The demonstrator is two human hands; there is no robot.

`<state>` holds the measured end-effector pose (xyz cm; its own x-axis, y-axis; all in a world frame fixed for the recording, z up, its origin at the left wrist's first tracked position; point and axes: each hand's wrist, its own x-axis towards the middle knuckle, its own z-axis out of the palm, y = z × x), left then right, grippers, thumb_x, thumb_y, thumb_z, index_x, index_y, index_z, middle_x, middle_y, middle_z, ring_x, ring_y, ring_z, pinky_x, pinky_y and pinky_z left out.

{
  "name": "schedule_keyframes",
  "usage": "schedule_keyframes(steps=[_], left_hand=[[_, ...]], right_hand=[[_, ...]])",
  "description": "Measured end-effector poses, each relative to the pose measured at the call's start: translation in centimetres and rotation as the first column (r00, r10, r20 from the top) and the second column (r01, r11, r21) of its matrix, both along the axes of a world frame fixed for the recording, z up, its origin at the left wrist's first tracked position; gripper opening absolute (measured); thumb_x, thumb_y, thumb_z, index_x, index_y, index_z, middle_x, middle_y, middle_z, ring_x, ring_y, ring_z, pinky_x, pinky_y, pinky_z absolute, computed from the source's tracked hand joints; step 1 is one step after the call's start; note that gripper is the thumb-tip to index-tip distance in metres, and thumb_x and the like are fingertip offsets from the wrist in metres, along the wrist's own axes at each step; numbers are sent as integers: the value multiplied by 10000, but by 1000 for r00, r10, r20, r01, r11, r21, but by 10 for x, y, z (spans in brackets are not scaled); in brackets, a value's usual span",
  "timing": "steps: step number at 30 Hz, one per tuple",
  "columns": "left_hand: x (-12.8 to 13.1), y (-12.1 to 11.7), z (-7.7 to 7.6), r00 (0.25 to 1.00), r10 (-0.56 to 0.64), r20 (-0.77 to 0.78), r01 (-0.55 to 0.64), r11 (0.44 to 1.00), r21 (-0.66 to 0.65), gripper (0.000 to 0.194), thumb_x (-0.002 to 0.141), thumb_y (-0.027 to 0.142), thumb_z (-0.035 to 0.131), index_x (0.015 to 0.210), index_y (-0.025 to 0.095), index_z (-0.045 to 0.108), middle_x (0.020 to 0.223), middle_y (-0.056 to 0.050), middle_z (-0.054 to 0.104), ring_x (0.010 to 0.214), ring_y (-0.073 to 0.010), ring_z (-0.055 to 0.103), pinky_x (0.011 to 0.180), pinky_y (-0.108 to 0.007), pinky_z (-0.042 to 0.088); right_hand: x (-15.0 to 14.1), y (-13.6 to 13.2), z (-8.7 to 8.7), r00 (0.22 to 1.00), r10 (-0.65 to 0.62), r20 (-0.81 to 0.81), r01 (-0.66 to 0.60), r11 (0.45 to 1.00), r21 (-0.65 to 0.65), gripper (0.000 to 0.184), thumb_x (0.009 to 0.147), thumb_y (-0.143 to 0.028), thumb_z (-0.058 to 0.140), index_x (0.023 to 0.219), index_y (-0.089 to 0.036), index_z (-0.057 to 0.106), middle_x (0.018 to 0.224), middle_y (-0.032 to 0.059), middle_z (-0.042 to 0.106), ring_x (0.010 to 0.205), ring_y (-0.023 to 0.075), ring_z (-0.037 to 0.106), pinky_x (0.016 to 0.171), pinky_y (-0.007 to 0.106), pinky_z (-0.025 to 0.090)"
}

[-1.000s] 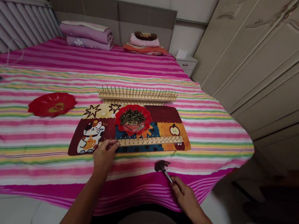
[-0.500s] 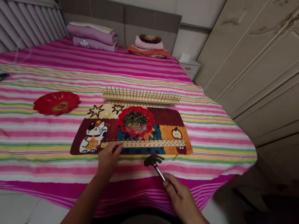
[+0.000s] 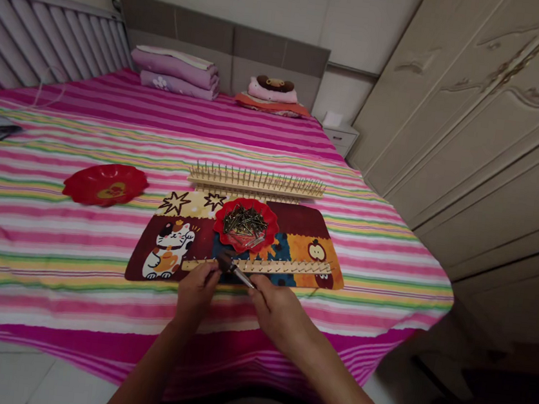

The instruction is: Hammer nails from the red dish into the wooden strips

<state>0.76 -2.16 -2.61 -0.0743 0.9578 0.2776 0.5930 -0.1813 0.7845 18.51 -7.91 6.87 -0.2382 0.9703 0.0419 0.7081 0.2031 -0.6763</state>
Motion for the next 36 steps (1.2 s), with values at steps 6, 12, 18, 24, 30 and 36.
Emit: schedule_keyframes(steps=[6, 12, 18, 24, 30, 36], left_hand=[[2, 3, 2, 997, 34, 65, -31, 999, -41, 166, 723, 361, 523, 754, 230, 620, 793, -26, 676, 740, -174, 605, 720, -269, 451], [0, -3, 16, 997, 67, 30, -66, 997, -34, 202, 714, 381, 536, 800, 222, 626, 773, -26, 666, 679, -167, 594, 665, -266, 450], [20, 17, 60, 987, 47, -156, -28, 992, 119, 201, 751, 365, 496, 792, 216, 625, 765, -26, 640, 695, -158, 577, 658, -244, 423], [62, 86, 74, 828, -220, -516, 108, 965, -239, 141, 704, 241, 509, 712, 217, 649, 759, -58, 681, 710, -197, 603, 613, -261, 398], [83, 122, 55, 757, -278, -591, 57, 929, -365, 111, 600, 163, 551, 575, 172, 659, 709, -160, 681, 686, -261, 629, 597, -301, 406], [78, 124, 62, 776, -314, -547, 71, 905, -419, 140, 545, 131, 550, 422, 189, 584, 504, -106, 620, 595, -227, 608, 574, -281, 403]], right_hand=[[30, -35, -12, 985, -77, -152, 61, 992, -106, 281, 904, -289, 356, 1070, -206, 567, 577, -38, 521, 477, 100, 438, 470, 192, 308], [82, -71, -74, 935, -298, -193, 241, 932, -270, 325, 845, -368, 391, 1003, -186, 609, 638, 0, 598, 573, 158, 547, 543, 239, 417], [102, -91, -118, 807, -512, -294, 355, 818, -452, 285, 796, -425, 421, 855, -214, 603, 517, -54, 468, 460, 125, 447, 449, 222, 361], [101, -88, -123, 764, -518, -384, 308, 816, -490, 224, 795, -396, 431, 780, -216, 564, 481, -88, 327, 421, 94, 319, 413, 197, 263], [101, -87, -121, 737, -527, -424, 275, 806, -524, 227, 808, -395, 421, 784, -215, 556, 466, -95, 295, 410, 88, 274, 406, 194, 220], [98, -87, -121, 721, -545, -427, 284, 796, -535, 216, 813, -369, 411, 799, -205, 550, 457, -100, 283, 407, 82, 263, 401, 190, 200]])
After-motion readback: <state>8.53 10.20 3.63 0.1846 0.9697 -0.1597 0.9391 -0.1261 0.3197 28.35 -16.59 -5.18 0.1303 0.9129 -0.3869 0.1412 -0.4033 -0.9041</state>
